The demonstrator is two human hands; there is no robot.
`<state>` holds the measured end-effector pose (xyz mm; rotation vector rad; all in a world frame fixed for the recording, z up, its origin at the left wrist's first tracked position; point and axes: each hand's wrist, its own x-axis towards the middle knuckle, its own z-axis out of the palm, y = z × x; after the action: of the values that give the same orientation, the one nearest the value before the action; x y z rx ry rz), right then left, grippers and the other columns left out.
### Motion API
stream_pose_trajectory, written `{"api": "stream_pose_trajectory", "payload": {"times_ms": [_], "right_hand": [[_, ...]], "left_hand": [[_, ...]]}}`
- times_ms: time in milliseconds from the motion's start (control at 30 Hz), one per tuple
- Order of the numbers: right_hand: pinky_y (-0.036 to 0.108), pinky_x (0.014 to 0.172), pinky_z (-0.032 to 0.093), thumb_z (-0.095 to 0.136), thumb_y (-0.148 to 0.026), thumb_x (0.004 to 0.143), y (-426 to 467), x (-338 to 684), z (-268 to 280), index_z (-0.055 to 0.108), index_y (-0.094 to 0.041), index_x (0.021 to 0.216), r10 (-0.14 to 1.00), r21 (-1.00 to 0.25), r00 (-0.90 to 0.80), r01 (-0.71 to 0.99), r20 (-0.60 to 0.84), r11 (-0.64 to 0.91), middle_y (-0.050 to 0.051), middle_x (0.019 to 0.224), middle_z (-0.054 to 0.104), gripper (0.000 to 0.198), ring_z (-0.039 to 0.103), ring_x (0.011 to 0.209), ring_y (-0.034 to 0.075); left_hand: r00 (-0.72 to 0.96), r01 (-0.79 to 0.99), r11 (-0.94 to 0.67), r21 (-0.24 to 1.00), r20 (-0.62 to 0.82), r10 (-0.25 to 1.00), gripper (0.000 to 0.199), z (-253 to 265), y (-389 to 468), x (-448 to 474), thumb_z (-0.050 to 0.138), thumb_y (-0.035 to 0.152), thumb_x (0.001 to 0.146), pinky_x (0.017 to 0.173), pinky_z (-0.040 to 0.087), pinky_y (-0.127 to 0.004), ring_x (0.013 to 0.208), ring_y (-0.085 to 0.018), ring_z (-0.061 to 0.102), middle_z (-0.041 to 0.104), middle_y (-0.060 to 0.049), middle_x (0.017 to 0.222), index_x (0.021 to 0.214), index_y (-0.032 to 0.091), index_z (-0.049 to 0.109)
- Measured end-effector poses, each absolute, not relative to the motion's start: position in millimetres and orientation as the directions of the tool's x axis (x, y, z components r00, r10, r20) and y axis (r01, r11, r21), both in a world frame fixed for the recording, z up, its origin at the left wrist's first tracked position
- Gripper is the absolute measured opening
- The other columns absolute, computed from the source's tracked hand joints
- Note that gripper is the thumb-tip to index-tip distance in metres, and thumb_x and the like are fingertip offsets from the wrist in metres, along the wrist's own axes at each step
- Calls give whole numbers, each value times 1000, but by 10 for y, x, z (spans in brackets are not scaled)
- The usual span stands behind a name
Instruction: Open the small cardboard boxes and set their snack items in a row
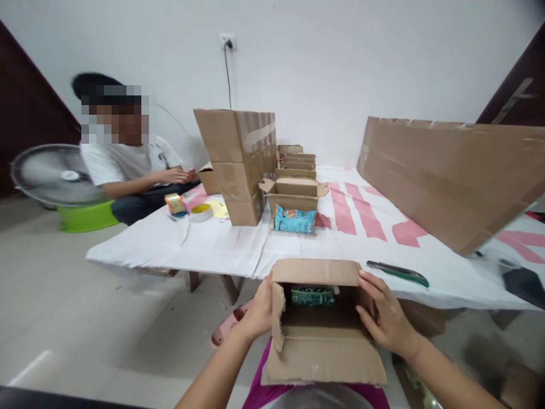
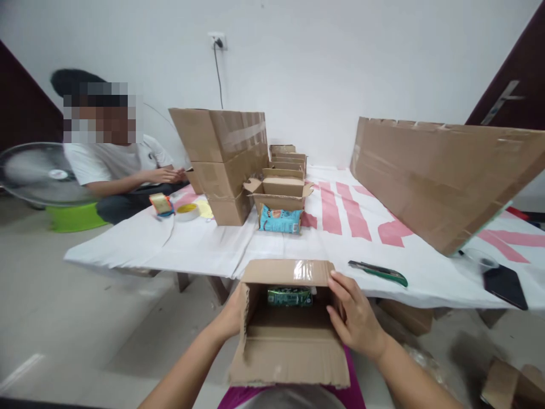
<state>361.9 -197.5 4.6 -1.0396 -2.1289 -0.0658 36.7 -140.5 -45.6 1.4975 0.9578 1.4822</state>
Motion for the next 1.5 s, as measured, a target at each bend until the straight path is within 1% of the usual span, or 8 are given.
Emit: {"api": "stream_pose_trajectory", "payload": {"times_ms": [100,200,367,567,733,967,1133,1500], "right_hand": [[50,106,44,54,-16,89,-2008,3651,-45,30,-25,145,671,-309,-324,699,667,645,15,140,43,62,43,132,28],[52,104,44,58,-24,88,-1962,3701,33,34,-24,141,739,-360,-281,733,612,577,15,139,47,58,46,129,29],[59,105,39,67,-28,83,-2030,3642,436,48,-24,132,665,-177,-281,827,692,534,15,137,50,52,45,128,35],[39,84,52,58,-20,89,-2320,3403,691,61,-22,103,701,-247,-472,706,534,664,7,102,66,14,62,96,22],[36,81,53,52,-13,92,-2383,3361,441,59,-20,112,688,-246,-434,713,581,657,7,97,70,22,64,89,20],[56,106,40,67,-31,82,-2252,3292,49,49,-16,139,927,-461,-374,830,-40,315,18,139,53,62,49,127,38],[55,111,32,67,-31,81,-2145,3274,-21,46,-17,144,929,-480,-339,846,-150,231,17,145,48,67,43,133,38],[32,81,55,71,-27,74,-2146,3295,-472,70,-17,114,737,-686,-534,715,-413,133,8,111,73,41,70,91,25]], "left_hand": [[116,83,-410,908,400,909,59,-428,-1458,366,89,32,51,112,35,-51,123,-37,55,67,-16,112,105,20,69],[238,185,-450,874,404,883,80,-419,-1457,356,90,29,50,115,29,-52,130,-38,48,59,-20,128,124,19,61],[396,310,-666,678,545,739,109,-416,-1476,468,83,27,66,113,28,-61,139,-40,37,36,-20,151,153,29,18],[534,291,-849,441,661,526,109,-221,-1726,785,76,20,74,111,31,-60,145,-37,25,18,-17,157,153,36,3],[551,259,-857,446,660,510,112,-143,-1806,842,77,19,71,111,30,-62,146,-38,22,20,-16,157,153,37,4],[568,251,-859,446,650,504,109,-187,-1782,814,73,10,72,111,29,-63,146,-39,18,17,-15,157,153,38,6],[595,246,-835,493,603,531,102,-240,-1769,803,68,8,76,112,28,-63,147,-38,18,14,-15,159,152,38,6],[679,353,-617,704,261,686,121,-452,-1882,819,81,21,57,110,29,-70,142,-44,26,26,-17,153,151,34,6]]}}
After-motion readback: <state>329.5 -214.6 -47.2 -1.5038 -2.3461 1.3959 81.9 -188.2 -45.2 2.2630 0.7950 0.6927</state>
